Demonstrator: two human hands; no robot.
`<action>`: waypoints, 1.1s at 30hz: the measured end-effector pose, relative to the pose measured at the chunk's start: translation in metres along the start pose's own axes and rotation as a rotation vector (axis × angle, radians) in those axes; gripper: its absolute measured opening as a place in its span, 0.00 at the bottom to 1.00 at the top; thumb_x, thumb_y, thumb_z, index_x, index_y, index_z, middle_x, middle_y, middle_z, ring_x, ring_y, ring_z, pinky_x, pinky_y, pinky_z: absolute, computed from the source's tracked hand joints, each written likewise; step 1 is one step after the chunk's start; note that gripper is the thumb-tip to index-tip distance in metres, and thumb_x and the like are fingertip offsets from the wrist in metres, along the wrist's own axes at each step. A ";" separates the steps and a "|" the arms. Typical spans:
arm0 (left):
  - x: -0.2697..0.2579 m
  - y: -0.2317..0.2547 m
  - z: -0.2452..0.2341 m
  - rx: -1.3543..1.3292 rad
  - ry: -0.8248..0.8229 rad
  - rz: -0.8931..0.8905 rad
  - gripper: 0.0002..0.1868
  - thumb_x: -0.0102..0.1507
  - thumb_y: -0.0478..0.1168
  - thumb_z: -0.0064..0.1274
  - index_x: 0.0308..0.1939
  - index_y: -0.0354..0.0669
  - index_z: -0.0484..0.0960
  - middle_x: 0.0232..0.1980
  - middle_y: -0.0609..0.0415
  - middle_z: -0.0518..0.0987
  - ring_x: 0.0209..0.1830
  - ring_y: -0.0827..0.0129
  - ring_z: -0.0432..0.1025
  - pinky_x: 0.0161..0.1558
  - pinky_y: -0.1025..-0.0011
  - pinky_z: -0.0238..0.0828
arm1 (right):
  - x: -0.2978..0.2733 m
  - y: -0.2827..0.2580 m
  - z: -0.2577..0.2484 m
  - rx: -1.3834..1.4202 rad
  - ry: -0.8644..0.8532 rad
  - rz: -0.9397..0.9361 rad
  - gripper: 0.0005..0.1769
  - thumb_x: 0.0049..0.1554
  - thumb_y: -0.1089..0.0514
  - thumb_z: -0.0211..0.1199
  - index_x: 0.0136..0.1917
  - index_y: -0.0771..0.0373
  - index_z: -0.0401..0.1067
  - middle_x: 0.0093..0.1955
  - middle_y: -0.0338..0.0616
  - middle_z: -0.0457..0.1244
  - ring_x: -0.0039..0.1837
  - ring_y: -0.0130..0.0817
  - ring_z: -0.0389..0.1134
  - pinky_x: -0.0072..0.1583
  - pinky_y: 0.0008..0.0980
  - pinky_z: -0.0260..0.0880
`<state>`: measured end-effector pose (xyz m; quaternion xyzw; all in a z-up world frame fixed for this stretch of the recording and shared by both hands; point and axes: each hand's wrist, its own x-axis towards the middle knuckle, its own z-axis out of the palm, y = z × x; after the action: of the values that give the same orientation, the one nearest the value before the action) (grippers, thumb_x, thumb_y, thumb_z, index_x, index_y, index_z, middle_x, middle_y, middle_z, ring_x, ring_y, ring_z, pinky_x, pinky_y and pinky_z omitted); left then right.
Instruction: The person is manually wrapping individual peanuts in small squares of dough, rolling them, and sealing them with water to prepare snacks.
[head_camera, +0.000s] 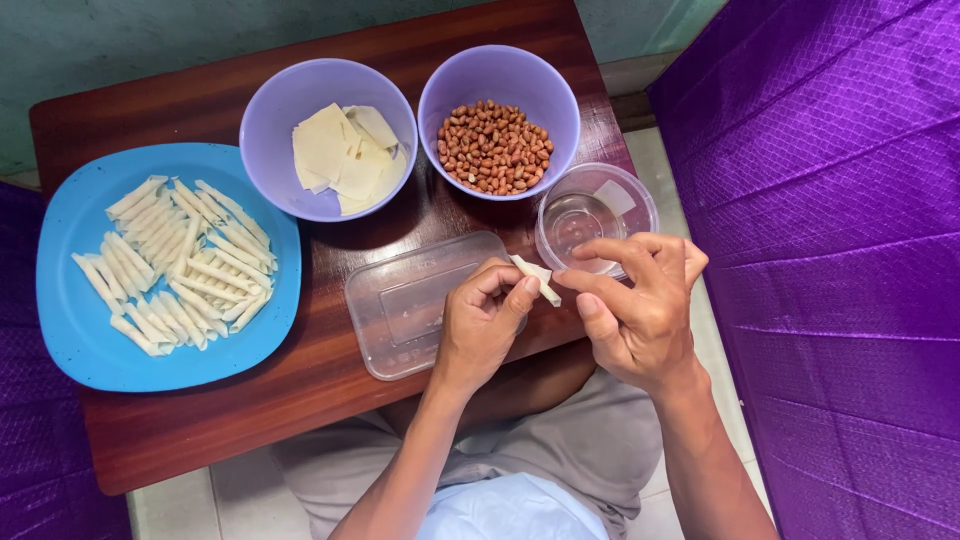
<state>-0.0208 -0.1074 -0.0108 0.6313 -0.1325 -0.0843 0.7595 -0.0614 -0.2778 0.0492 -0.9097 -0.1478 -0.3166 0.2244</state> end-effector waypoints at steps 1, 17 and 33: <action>0.000 0.001 0.000 0.001 -0.001 0.000 0.11 0.67 0.40 0.58 0.32 0.38 0.85 0.28 0.53 0.75 0.29 0.78 0.67 0.32 0.78 0.68 | 0.001 0.000 0.002 0.000 0.001 0.000 0.21 0.68 0.43 0.45 0.48 0.44 0.80 0.56 0.33 0.67 0.57 0.38 0.59 0.64 0.42 0.45; -0.003 0.009 0.002 -0.028 0.027 0.028 0.09 0.65 0.40 0.61 0.33 0.37 0.86 0.28 0.53 0.75 0.29 0.78 0.67 0.33 0.77 0.69 | 0.004 -0.029 0.004 0.309 0.061 0.163 0.18 0.61 0.69 0.57 0.64 0.71 0.74 0.50 0.47 0.73 0.52 0.44 0.74 0.57 0.38 0.70; -0.017 0.023 -0.035 -0.114 0.033 0.095 0.08 0.58 0.35 0.65 0.33 0.40 0.79 0.37 0.60 0.76 0.34 0.77 0.67 0.40 0.80 0.65 | 0.020 -0.086 -0.004 0.452 -0.125 0.536 0.30 0.53 0.69 0.67 0.69 0.67 0.66 0.50 0.43 0.74 0.44 0.25 0.76 0.45 0.16 0.75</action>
<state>-0.0275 -0.0654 0.0048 0.5811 -0.1449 -0.0452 0.7996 -0.0838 -0.2038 0.0916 -0.8610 0.0166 -0.1496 0.4858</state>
